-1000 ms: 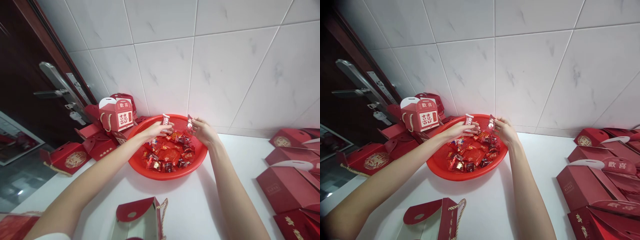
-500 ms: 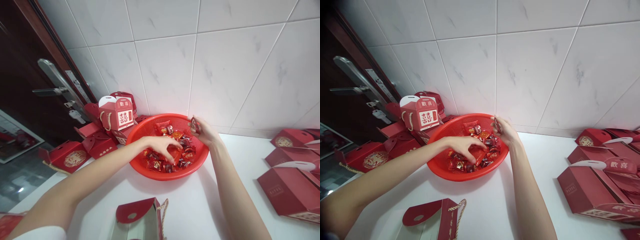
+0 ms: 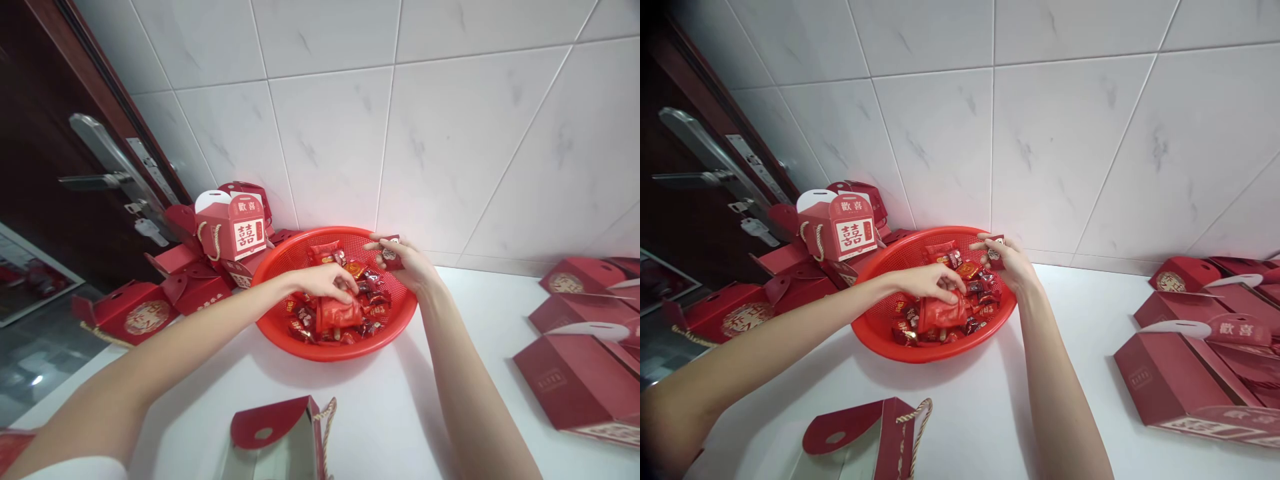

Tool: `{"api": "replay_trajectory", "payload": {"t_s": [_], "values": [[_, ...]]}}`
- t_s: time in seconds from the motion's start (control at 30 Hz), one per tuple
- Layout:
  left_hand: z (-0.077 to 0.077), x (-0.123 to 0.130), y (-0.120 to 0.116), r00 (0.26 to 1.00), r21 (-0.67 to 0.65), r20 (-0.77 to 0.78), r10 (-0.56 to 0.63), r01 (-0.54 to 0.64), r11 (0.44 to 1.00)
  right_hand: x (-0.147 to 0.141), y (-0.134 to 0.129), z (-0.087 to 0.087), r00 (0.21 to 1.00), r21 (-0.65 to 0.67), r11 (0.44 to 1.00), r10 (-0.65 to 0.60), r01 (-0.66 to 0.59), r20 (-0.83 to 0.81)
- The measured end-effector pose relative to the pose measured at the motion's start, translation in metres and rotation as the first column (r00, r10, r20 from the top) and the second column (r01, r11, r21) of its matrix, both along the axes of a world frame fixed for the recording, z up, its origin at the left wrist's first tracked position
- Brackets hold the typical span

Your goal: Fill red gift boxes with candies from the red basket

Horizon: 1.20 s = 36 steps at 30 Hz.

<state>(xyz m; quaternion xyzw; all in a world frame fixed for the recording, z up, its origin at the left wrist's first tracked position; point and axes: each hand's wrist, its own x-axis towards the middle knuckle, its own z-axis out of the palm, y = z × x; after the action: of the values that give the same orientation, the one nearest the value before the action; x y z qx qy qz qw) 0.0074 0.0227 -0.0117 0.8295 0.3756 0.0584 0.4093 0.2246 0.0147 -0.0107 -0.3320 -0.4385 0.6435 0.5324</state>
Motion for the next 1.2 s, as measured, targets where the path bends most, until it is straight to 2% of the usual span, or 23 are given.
{"api": "replay_trajectory", "payload": {"t_s": [0.07,0.17,0.3,0.37,0.6,0.67,0.77,0.87,0.93,1.0,1.1,1.2], "values": [[0.001,-0.001,0.005,0.971,-0.054,0.208,0.122,-0.114,0.992,0.0,0.0,0.0,1.0,-0.004,1.0,0.0,0.001,0.017],[0.002,-0.001,0.011,0.831,-0.172,0.473,0.295,-0.241,0.955,0.0,0.0,0.001,1.0,-0.017,1.0,-0.002,0.003,0.022],[0.006,0.001,0.012,0.666,-0.287,0.603,0.439,-0.332,0.898,0.0,0.002,0.001,1.0,-0.023,1.0,-0.006,0.006,0.015],[0.008,0.001,0.01,0.616,-0.281,0.653,0.441,-0.343,0.896,0.001,0.005,-0.001,1.0,-0.01,1.0,-0.006,0.006,0.02],[0.012,0.001,0.005,0.541,-0.119,0.779,0.317,-0.368,0.922,0.002,0.011,-0.003,0.998,-0.097,0.994,0.038,-0.042,-0.045],[0.013,0.001,0.005,0.556,-0.061,0.787,0.269,-0.364,0.929,0.002,0.008,0.0,0.995,-0.101,0.99,0.093,-0.097,-0.035],[0.013,0.001,0.003,0.642,0.059,0.745,0.182,-0.334,0.941,0.002,0.003,0.004,0.984,-0.084,0.981,0.173,-0.175,-0.029],[0.011,0.001,0.002,0.717,0.179,0.685,0.131,-0.34,0.923,0.002,0.002,0.003,0.98,-0.058,0.979,0.196,-0.197,-0.025],[0.009,0.001,0.003,0.76,0.223,0.635,0.138,-0.352,0.909,0.002,0.003,0.001,0.983,-0.046,0.982,0.181,-0.181,-0.008],[0.005,0.0,0.007,0.788,0.22,0.59,0.177,-0.367,0.904,0.002,0.005,-0.002,0.994,-0.044,0.993,0.113,-0.113,-0.003],[-0.002,-0.004,0.014,0.838,0.163,0.49,0.242,-0.361,0.918,0.0,0.009,-0.005,0.997,-0.043,0.997,-0.07,0.068,-0.034],[-0.004,-0.007,0.019,0.945,0.185,0.275,0.18,-0.235,0.954,-0.002,0.013,-0.007,0.979,-0.076,0.981,-0.186,0.179,-0.087]]}}
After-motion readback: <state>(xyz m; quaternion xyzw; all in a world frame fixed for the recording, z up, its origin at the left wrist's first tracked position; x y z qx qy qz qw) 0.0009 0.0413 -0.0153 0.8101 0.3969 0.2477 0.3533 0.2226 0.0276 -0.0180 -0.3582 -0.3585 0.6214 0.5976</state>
